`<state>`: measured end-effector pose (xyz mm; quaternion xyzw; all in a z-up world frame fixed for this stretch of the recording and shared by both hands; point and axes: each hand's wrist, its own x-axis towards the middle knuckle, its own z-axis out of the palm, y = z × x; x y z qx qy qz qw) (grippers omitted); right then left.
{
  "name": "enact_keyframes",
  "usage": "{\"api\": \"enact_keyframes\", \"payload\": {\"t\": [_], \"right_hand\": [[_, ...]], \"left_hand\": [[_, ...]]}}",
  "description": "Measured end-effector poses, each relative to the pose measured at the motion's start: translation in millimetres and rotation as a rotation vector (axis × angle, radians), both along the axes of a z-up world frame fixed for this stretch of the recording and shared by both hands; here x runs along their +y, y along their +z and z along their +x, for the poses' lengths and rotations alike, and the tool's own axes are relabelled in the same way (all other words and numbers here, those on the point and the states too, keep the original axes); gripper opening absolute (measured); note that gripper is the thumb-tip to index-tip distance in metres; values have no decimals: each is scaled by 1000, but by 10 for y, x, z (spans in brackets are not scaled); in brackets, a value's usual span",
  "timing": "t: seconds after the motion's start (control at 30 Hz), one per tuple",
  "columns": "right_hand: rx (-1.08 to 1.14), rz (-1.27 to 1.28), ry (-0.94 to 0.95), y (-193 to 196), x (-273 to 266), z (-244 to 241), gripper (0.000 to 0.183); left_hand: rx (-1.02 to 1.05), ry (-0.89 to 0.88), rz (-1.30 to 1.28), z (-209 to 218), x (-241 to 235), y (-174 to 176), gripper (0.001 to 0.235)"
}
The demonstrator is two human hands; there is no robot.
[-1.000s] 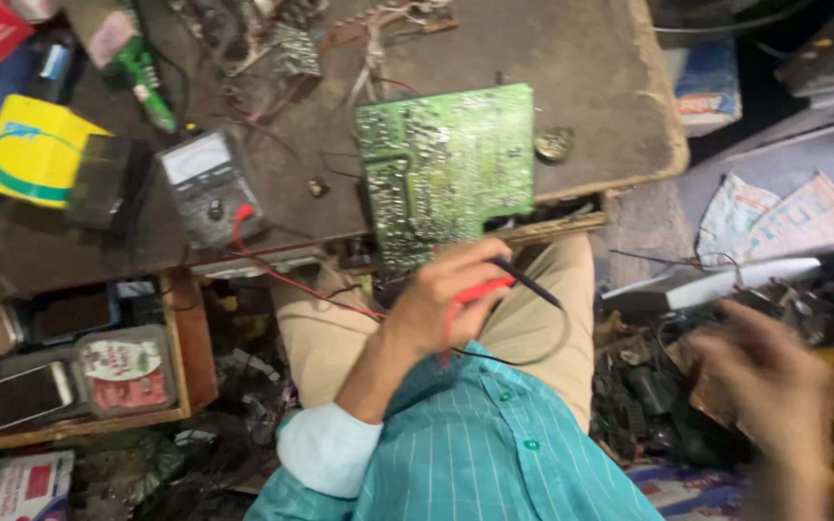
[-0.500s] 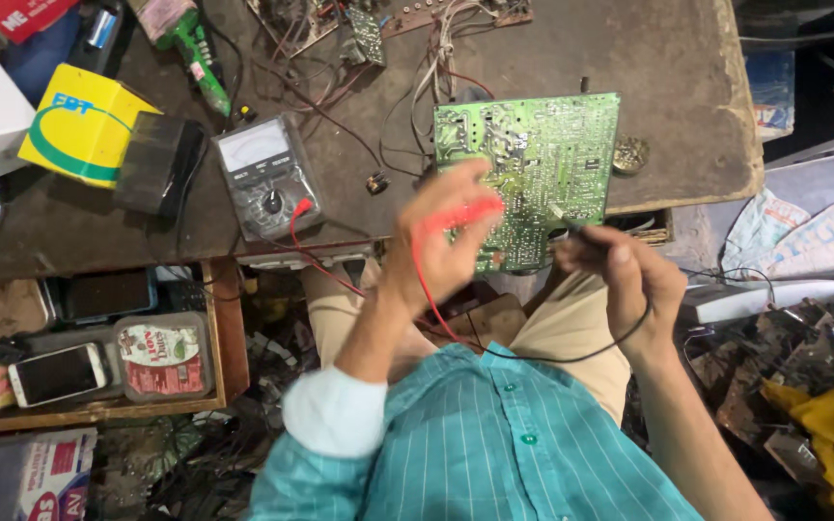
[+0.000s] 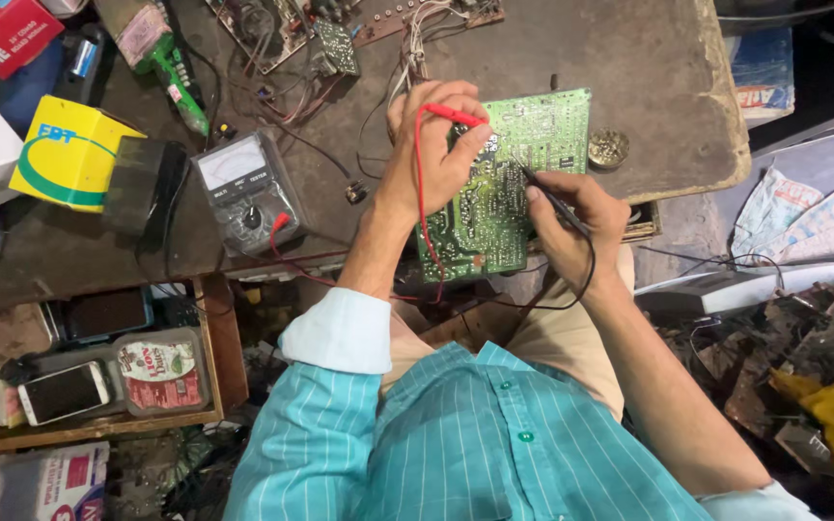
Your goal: The person uses a multimeter to test points on a green circuit board, then uses a soldering iron to touch and reflow solder joints on the board. The board remains on the workbench throughout.
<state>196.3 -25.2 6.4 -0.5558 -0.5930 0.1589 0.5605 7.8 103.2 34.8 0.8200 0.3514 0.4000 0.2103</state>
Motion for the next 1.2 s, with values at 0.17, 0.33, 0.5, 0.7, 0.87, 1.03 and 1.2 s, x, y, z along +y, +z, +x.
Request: {"api": "enact_keyframes", "payload": {"t": [0.17, 0.33, 0.5, 0.7, 0.87, 1.03, 1.2], "right_hand": [[50, -48, -14, -76, 88, -48, 17], [7, 15, 22, -88, 98, -35, 17], [-127, 137, 45, -23, 130, -38, 18], [-162, 153, 32, 24, 150, -99, 18], [-178, 97, -17, 41, 162, -113, 17], [-166, 41, -11, 89, 165, -115, 15], [-180, 54, 16, 146, 165, -120, 14]], "left_hand": [[0, -17, -5, -15, 10, -36, 16], [9, -24, -3, -24, 17, -53, 15], [18, -1, 35, 9, 13, -77, 15], [1, 13, 63, 13, 15, -86, 14], [10, 6, 34, 8, 18, -76, 13], [5, 4, 30, 14, 17, -45, 11], [-21, 21, 26, 33, 15, -18, 10]]}}
